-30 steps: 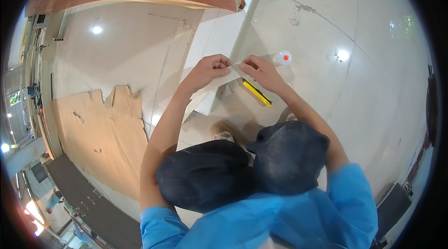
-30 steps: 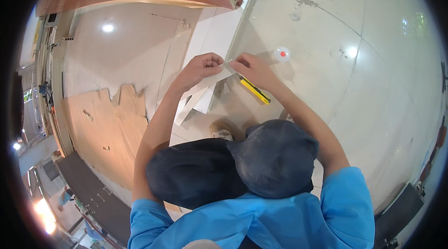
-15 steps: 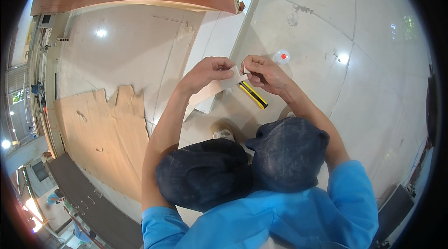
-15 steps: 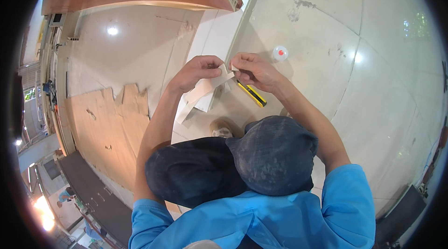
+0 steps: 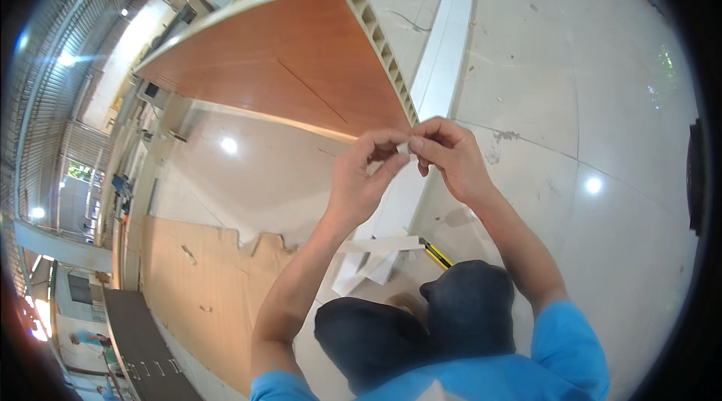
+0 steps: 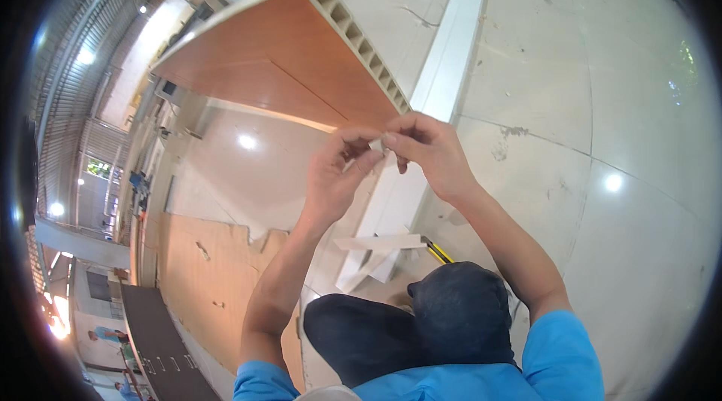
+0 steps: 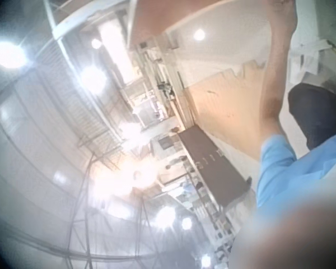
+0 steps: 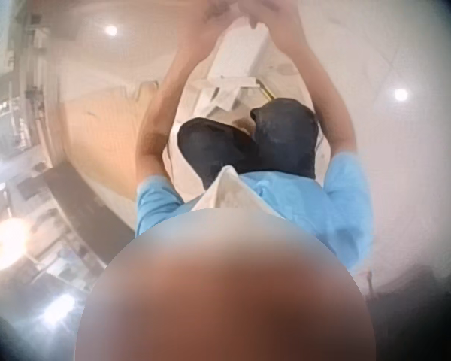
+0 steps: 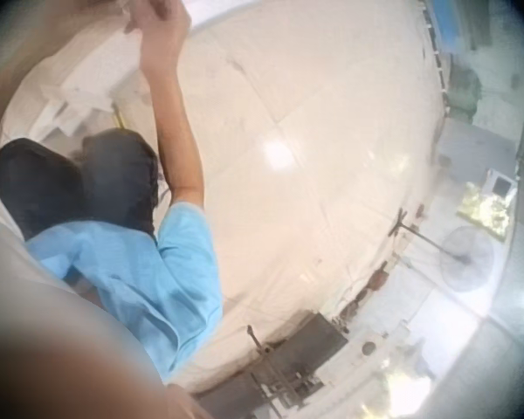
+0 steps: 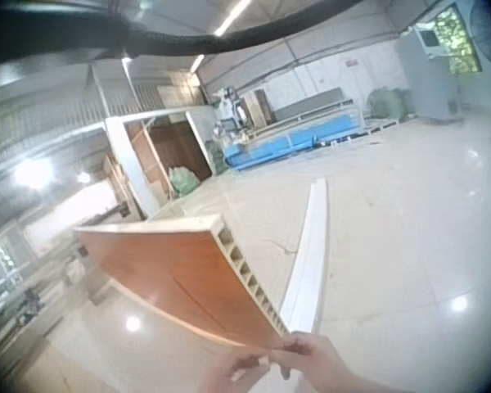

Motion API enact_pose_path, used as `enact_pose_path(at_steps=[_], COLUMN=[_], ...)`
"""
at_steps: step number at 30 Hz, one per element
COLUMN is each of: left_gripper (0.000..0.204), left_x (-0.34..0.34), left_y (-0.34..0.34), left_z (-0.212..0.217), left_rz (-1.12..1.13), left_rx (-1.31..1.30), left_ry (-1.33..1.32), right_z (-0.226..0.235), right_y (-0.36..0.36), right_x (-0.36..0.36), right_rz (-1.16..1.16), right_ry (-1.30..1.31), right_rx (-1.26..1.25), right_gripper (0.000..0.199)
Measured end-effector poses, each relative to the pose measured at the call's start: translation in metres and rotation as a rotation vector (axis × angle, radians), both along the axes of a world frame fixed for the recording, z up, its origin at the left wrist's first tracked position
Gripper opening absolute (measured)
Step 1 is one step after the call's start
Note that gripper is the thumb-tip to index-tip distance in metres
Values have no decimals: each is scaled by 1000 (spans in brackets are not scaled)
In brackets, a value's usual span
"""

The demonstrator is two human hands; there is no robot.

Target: The person kneels on the floor and applies glue to the edge of a wooden furniture piece, then presses a white edge banding strip onto the glued edge. They use a utility knife to trim the excess banding and smooth the joint. A coworker briefly assists by holding the piece steady.

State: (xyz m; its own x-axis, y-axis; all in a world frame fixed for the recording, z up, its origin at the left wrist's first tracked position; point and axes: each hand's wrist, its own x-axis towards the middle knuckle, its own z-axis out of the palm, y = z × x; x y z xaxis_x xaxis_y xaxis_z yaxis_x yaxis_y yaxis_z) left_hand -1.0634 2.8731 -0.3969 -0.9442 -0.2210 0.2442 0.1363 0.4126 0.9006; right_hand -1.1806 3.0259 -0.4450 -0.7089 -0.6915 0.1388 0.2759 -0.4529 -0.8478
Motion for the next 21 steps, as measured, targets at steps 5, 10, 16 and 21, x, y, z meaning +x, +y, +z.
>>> enact_pose_path(at_steps=[5, 10, 16, 21], left_gripper=[28, 29, 29, 29], left_x=[-36, -63, -78, -77], left_y=[-1, -10, -42, -56], left_z=[83, 139, 186, 183], left_rz=[135, 207, 332, 233], left_rx=[-120, -255, -614, -714], left_ry=[176, 281, 351, 241], right_z=[78, 127, 136, 134], right_y=[-19, -45, -86, -93], right_x=[-24, -69, -97, -94], right_rz=[-144, -183, -199, -228], right_ry=[213, 293, 240, 219], right_rx=[-181, -226, -306, -359], right_gripper=[17, 16, 17, 14])
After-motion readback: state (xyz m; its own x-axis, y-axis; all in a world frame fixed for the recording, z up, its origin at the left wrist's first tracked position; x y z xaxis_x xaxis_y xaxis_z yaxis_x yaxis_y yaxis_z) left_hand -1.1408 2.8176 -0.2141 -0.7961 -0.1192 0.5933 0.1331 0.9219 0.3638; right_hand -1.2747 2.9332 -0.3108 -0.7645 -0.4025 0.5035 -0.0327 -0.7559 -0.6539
